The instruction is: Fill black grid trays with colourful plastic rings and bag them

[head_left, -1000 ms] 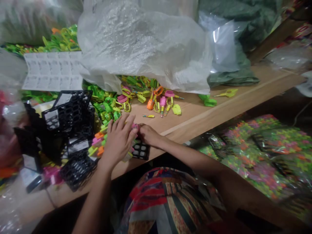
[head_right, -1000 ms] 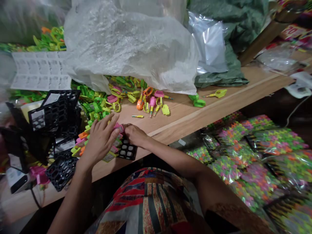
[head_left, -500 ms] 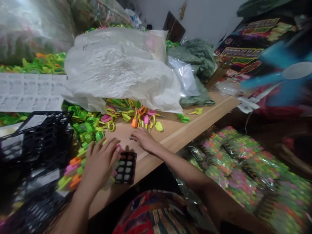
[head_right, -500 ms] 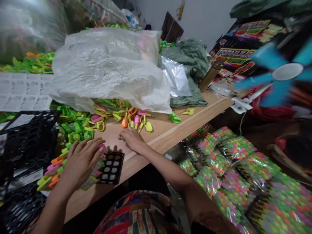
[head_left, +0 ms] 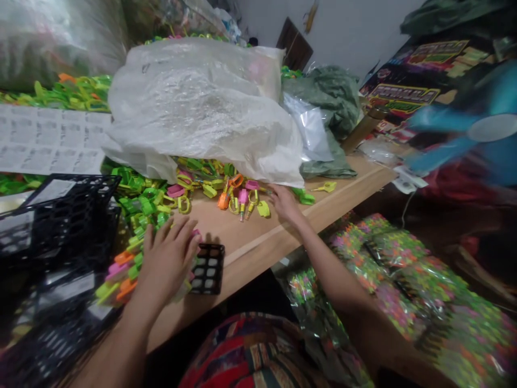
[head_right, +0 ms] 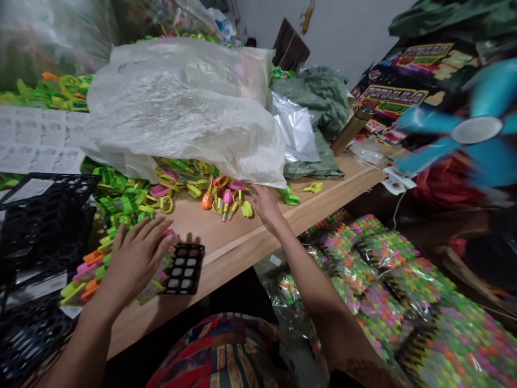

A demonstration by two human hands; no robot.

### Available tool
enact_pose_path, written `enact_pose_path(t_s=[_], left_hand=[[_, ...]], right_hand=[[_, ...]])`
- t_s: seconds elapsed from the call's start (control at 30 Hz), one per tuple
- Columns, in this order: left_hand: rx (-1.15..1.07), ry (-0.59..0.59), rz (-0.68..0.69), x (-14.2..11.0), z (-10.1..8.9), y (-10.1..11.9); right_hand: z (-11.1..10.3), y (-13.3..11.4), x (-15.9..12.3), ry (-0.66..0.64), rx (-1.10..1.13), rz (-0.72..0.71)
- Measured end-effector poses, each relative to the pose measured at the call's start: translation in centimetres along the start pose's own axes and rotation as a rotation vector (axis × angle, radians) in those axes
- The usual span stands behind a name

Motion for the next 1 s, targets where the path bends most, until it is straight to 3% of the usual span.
enact_pose_path(t_s=[0.07,0.17,0.23,0.3,0.43,0.57,0.73,0.87,1.0], left_hand=[[-0.050,0.089,0.003,0.1,-1.2,1.3],[-0.289,0.138,0.108,1.2,-1.2,5.8],[-0.464,0.050,0.197,3.0,0.9,9.8],[-0.514,-0.064,0.211,5.2,4.2,12.9],[-0.487,-0.063,0.242,9.7,9.5,16.1],[-0.468,-0.067,0.263,12.0,12.2,16.3],[-0.521,-0.045,0.227,11.4,12.2,15.0],[-0.624,0.001,0.203,9.2,10.8,13.9],[-0.673,0.082,0.151,6.8,9.3,12.8]], right_hand=[[0.5,0.1,-1.0,-0.039,0.184,0.037],[0.4,1.6,-2.5,-0.004,0.431,0.168],[-0.3,2.7,-3.8,0.091,0.484,0.222],[-0.9,3.5,-5.2,0.153,0.470,0.239],[-1.5,3.1,-7.8,0.085,0.279,0.115],[-2.5,2.0,-9.3,0.025,0.023,-0.031],[-2.7,2.5,-9.7,-0.072,-0.167,0.084],[-1.6,0.8,-10.0,-0.081,0.085,0.066],[0.9,-1.7,-10.3,-0.180,0.442,0.118]])
Point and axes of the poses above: each hand's wrist, its own x-axis towards the middle knuckle, its own z-axis out of the palm, y = z × x, the point moved 8 cm from there along x, towards the middle knuckle, and after that the axes turned 3 degrees about z, right-handed, at the moved point
